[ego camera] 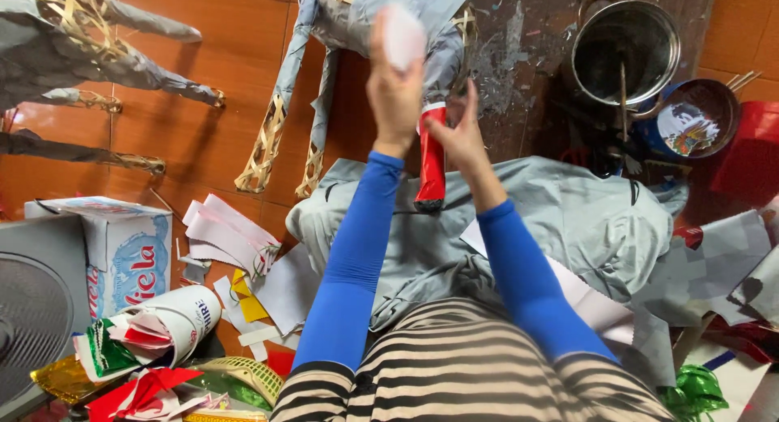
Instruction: Applying colored paper strips to decorate paper-mache giraffe sculptures.
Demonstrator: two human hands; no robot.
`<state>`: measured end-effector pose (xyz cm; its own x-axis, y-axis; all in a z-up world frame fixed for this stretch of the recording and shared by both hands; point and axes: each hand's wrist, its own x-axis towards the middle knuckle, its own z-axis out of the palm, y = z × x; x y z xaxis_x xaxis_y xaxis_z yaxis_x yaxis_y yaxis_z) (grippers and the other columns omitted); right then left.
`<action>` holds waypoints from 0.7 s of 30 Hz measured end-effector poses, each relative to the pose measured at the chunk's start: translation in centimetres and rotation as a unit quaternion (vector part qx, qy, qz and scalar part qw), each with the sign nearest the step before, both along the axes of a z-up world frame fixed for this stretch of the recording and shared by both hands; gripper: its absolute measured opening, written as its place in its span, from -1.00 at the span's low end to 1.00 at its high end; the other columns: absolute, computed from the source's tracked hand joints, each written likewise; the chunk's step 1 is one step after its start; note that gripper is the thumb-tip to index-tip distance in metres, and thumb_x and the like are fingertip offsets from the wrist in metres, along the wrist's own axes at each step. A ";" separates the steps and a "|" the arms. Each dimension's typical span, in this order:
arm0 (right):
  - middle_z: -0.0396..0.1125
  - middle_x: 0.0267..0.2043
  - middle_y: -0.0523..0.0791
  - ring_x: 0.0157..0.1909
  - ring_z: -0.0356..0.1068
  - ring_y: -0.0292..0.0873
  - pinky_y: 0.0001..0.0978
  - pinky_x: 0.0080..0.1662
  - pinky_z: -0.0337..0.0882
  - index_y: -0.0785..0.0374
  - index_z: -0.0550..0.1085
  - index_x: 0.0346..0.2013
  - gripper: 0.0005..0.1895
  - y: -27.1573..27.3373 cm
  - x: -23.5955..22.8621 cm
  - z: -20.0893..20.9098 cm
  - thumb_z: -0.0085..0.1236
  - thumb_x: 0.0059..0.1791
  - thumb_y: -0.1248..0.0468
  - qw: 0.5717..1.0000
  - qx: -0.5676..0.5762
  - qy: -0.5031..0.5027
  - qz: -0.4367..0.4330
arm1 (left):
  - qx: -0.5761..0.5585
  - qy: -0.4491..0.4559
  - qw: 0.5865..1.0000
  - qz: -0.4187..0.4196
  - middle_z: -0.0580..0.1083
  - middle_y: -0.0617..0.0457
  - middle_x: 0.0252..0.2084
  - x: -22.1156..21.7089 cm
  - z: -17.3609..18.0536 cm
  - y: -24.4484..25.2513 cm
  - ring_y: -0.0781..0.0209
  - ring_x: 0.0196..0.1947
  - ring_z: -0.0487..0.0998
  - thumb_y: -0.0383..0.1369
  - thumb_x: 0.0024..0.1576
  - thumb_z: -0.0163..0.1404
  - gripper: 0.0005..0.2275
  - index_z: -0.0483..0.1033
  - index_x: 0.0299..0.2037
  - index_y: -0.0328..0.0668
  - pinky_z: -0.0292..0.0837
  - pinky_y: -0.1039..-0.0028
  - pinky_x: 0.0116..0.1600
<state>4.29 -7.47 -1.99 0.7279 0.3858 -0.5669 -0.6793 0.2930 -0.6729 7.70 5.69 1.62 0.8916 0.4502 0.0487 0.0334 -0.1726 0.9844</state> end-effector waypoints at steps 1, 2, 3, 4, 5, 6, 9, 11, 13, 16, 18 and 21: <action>0.31 -0.06 0.08 -0.19 0.43 0.02 -0.03 -0.11 0.49 0.34 0.22 0.16 -0.31 0.1 -0.7 0.8 0.32 -0.08 0.08 0.928 -0.202 -0.303 -0.080 | 0.059 -0.023 0.996 -0.059 0.41 -0.25 0.39 0.8 -1.5 -1.0 -0.06 0.16 0.66 -0.55 0.27 0.06 -0.28 -0.12 0.54 0.16 0.64 0.36 0.07; 0.21 0.06 0.18 -0.05 0.36 0.17 0.00 -0.03 0.48 0.65 0.20 0.27 -0.10 0.2 -1.5 1.6 0.38 -0.09 0.05 0.722 -0.376 -0.561 -0.148 | 0.118 -0.045 0.985 -0.118 0.43 -0.24 0.35 1.5 -3.0 -2.0 -0.02 0.17 0.64 -0.56 0.30 0.08 -0.27 -0.14 0.53 0.25 0.64 0.42 0.07; 0.21 0.06 0.18 -0.05 0.36 0.17 0.00 -0.03 0.48 0.65 0.20 0.27 -0.10 0.4 -1.1 -0.9 0.38 -0.09 0.05 0.723 -0.378 -0.559 -0.145 | 0.116 -0.042 0.985 -0.118 0.43 -0.24 0.35 1.1 -1.5 -2.7 -0.02 0.17 0.64 -0.56 0.30 0.08 -0.27 -0.14 0.53 0.25 0.64 0.42 0.07; 0.28 0.08 0.11 0.01 0.40 0.11 -0.10 0.03 0.49 0.54 0.30 0.20 -0.38 0.5 -0.8 -3.4 0.28 0.07 0.11 0.729 -0.386 -0.547 -0.140 | 0.138 -0.086 0.973 -0.165 0.38 -0.29 0.40 0.7 0.0 -3.5 -0.07 0.24 0.57 -0.59 0.23 0.11 -0.21 -0.14 0.54 0.24 0.60 0.38 0.17; 0.36 0.10 0.05 0.07 0.44 0.04 -0.20 0.09 0.50 0.43 0.40 0.13 -0.64 0.7 -0.3 -5.9 0.17 0.23 0.16 0.735 -0.392 -0.536 -0.137 | 0.160 -0.131 0.955 -0.213 0.34 -0.34 0.45 0.6 1.5 -4.1 -0.11 0.30 0.50 -0.62 0.15 0.14 -0.15 -0.14 0.54 0.22 0.56 0.34 0.27; 0.36 0.10 0.05 0.07 0.44 0.04 -0.20 0.09 0.50 0.43 0.40 0.13 -0.64 0.4 0.2 -7.0 0.17 0.23 0.16 0.735 -0.393 -0.535 -0.137 | 0.159 -0.130 0.955 -0.214 0.34 -0.34 0.45 0.2 0.5 -3.4 -0.11 0.30 0.50 -0.62 0.15 0.14 -0.15 -0.14 0.54 0.22 0.56 0.34 0.27; 0.46 -0.17 -0.07 -0.18 0.33 -0.25 -0.33 -0.16 0.38 0.45 0.60 -0.07 -0.64 0.1 2.4 -8.4 0.05 0.27 0.15 0.921 -0.183 -0.243 -0.243 | -0.222 -0.052 0.941 -0.249 0.50 -0.34 0.17 -0.3 -3.9 -0.6 -0.01 0.17 0.55 -0.61 0.25 0.14 -0.16 -0.23 0.59 -0.02 0.47 0.27 0.33; 0.50 -0.29 -0.13 -0.28 0.49 -0.18 -0.29 -0.23 0.50 0.35 0.55 -0.17 -0.80 -0.8 2.8 -7.0 0.12 0.09 0.24 0.962 -0.030 -0.031 -0.269 | -0.201 -0.010 0.968 -0.153 0.42 -0.09 0.24 -0.9 -9.5 1.1 0.21 0.23 0.49 -0.45 0.25 0.15 -0.41 0.08 0.41 -0.39 0.40 0.38 0.33; 0.51 -0.26 -0.09 -0.24 0.52 -0.16 -0.30 -0.19 0.54 0.37 0.56 -0.16 -0.80 -2.0 2.7 -7.5 0.13 0.07 0.26 0.967 0.040 -0.010 -0.251 | -0.228 0.064 0.957 -0.168 0.48 -0.06 0.14 -1.5 -11.1 0.7 0.22 0.12 0.51 -0.36 0.25 0.17 -0.49 0.24 0.32 -0.45 0.42 0.40 0.23; 0.51 -0.15 -0.05 -0.16 0.54 -0.14 -0.31 -0.11 0.58 0.40 0.53 -0.08 -0.76 -3.5 0.7 -9.2 0.15 0.09 0.25 0.971 0.104 -0.016 -0.215 | -0.310 0.200 0.911 -0.185 0.57 0.00 -0.06 -2.2 -11.8 0.3 0.25 -0.10 0.55 -0.22 0.21 0.19 -0.54 0.46 0.17 -0.47 0.48 0.42 0.01; 0.49 -0.07 -0.03 -0.12 0.53 -0.15 -0.30 -0.08 0.58 0.40 0.51 0.01 -0.72 -4.0 -1.9 -9.2 0.15 0.13 0.22 0.975 0.098 -0.043 -0.196 | -0.364 0.259 0.875 -0.187 0.60 0.02 -0.14 -2.0 -11.4 -0.2 0.26 -0.21 0.58 -0.17 0.17 0.21 -0.54 0.52 0.12 -0.44 0.52 0.42 -0.09; 0.38 -0.06 -0.09 -0.18 0.46 -0.19 -0.20 -0.24 0.55 0.19 0.16 0.30 -0.49 -2.7 -7.3 -6.6 0.11 0.14 0.14 0.990 -0.083 -0.027 -0.108 | -0.442 0.260 0.839 -0.183 0.60 0.00 -0.21 -1.8 -10.6 -0.2 0.21 -0.32 0.62 -0.20 0.06 0.25 -0.58 0.51 0.03 -0.30 0.60 0.36 -0.20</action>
<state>-3.04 -10.16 -8.62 0.8143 0.1214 -0.5677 -0.5744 0.3098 -0.7577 5.88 5.54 -8.97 0.7755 -0.2031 -0.5978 0.6017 0.5242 0.6026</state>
